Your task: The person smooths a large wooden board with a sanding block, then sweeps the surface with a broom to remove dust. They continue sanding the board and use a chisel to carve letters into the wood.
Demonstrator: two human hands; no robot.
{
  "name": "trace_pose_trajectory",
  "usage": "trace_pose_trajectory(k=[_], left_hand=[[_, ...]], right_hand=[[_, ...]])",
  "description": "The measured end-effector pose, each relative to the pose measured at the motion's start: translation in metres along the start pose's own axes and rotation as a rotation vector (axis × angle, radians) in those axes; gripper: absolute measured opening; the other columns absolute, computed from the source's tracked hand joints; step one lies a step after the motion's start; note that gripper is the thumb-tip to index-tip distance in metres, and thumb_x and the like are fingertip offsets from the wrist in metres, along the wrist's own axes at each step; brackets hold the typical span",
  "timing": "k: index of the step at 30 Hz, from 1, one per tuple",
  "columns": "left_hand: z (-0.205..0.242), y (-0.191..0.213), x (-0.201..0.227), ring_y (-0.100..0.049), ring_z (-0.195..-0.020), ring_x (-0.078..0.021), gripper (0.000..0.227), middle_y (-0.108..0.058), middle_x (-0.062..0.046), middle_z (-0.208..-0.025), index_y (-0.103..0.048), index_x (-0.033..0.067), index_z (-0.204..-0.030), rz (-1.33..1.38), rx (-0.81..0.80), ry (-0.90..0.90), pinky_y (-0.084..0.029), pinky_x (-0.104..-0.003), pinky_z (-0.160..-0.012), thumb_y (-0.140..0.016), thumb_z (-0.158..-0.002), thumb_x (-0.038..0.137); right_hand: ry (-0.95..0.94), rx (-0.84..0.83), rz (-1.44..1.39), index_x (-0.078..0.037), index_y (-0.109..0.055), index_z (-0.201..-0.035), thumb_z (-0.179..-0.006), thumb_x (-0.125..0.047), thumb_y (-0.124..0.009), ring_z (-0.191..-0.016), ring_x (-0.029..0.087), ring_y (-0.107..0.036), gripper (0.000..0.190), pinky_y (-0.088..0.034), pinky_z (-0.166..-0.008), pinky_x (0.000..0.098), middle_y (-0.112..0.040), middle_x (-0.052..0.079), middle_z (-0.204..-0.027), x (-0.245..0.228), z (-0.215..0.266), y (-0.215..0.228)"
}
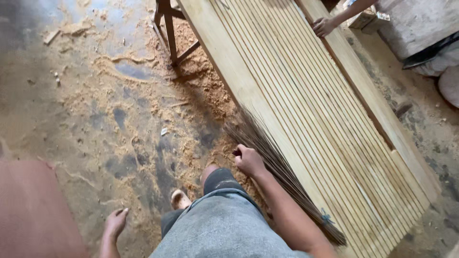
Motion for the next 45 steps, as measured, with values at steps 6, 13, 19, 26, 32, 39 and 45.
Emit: trace_pose_trajectory(k=[6,13,19,26,32,39,45], left_hand=[[-0.107,0.015,0.101,-0.069,-0.120,-0.0324,0.061,-0.073,-0.021,-0.130,-0.068,-0.0003,-0.133,-0.039,-0.159,-0.104,-0.052,-0.041,-0.104,-0.069,-0.091,0.044],[-0.265,-0.007,0.188,-0.074,-0.117,-0.0330,0.067,-0.075,-0.021,-0.128,-0.063,0.0027,-0.139,-0.003,-0.238,-0.119,-0.057,-0.042,-0.102,-0.065,-0.091,0.049],[-0.358,0.031,0.296,-0.067,-0.125,-0.0333,0.066,-0.070,-0.019,-0.131,-0.065,0.0084,-0.139,-0.336,-0.249,-0.043,-0.053,-0.042,-0.106,-0.069,-0.088,0.051],[-0.471,0.051,0.428,-0.063,-0.127,-0.0360,0.061,-0.065,-0.020,-0.135,-0.058,0.0096,-0.143,-0.243,-0.094,-0.165,-0.048,-0.045,-0.108,-0.068,-0.091,0.040],[-0.554,0.033,0.588,-0.064,-0.121,-0.0360,0.057,-0.070,-0.017,-0.126,-0.059,0.0101,-0.138,-0.221,0.052,-0.539,-0.051,-0.045,-0.102,-0.070,-0.086,0.028],[-0.663,0.012,0.785,-0.061,-0.112,-0.0378,0.051,-0.067,-0.017,-0.116,-0.057,0.0100,-0.141,-0.149,0.142,-0.870,-0.051,-0.048,-0.098,-0.065,-0.090,0.017],[-0.764,0.006,0.955,-0.057,-0.113,-0.0426,0.065,-0.060,-0.024,-0.120,-0.049,0.0097,-0.150,-0.015,0.129,-0.965,-0.049,-0.050,-0.097,-0.069,-0.088,0.015]], right_hand=[[0.005,0.267,-0.077,-0.004,-0.067,-0.091,-0.085,-0.032,-0.071,-0.087,0.042,-0.070,0.029,-0.056,-0.074,0.0509,-0.073,0.022,-0.089,-0.023,-0.084,-0.002],[-0.211,0.247,-0.127,-0.006,-0.071,-0.088,-0.095,-0.038,-0.064,-0.083,0.041,-0.071,0.033,-0.055,-0.074,0.0518,-0.072,0.020,-0.085,-0.008,-0.283,-0.023],[-0.251,0.290,-0.126,-0.007,-0.071,-0.104,-0.097,-0.029,-0.055,-0.103,0.040,-0.067,0.028,-0.053,-0.090,0.0493,-0.071,0.022,-0.108,0.041,-0.485,0.003],[-0.182,0.283,0.144,-0.009,-0.050,-0.143,-0.095,-0.019,-0.050,-0.144,0.041,-0.034,0.048,-0.028,-0.120,0.0479,-0.039,0.020,-0.157,0.064,-0.591,0.022],[-0.275,0.199,0.221,-0.016,-0.033,-0.158,-0.097,-0.018,-0.047,-0.155,0.039,-0.013,0.062,-0.017,-0.122,0.0541,-0.017,0.013,-0.169,0.062,-0.575,0.017],[-0.323,0.337,0.068,-0.014,-0.049,-0.147,-0.087,-0.004,-0.057,-0.152,0.033,-0.026,0.062,-0.026,-0.122,0.0442,-0.031,0.010,-0.165,0.050,-0.571,0.031],[-0.557,0.419,-0.143,-0.009,-0.057,-0.140,-0.083,0.001,-0.062,-0.149,0.034,-0.034,0.058,-0.033,-0.120,0.0408,-0.039,0.013,-0.160,-0.008,-0.607,0.066]])
Point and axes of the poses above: each hand's wrist, its own z-axis away from the middle knuckle, its own y-axis out of the back of the hand, x = y × z, the point moved 4 cm from there along -z, towards the middle knuckle
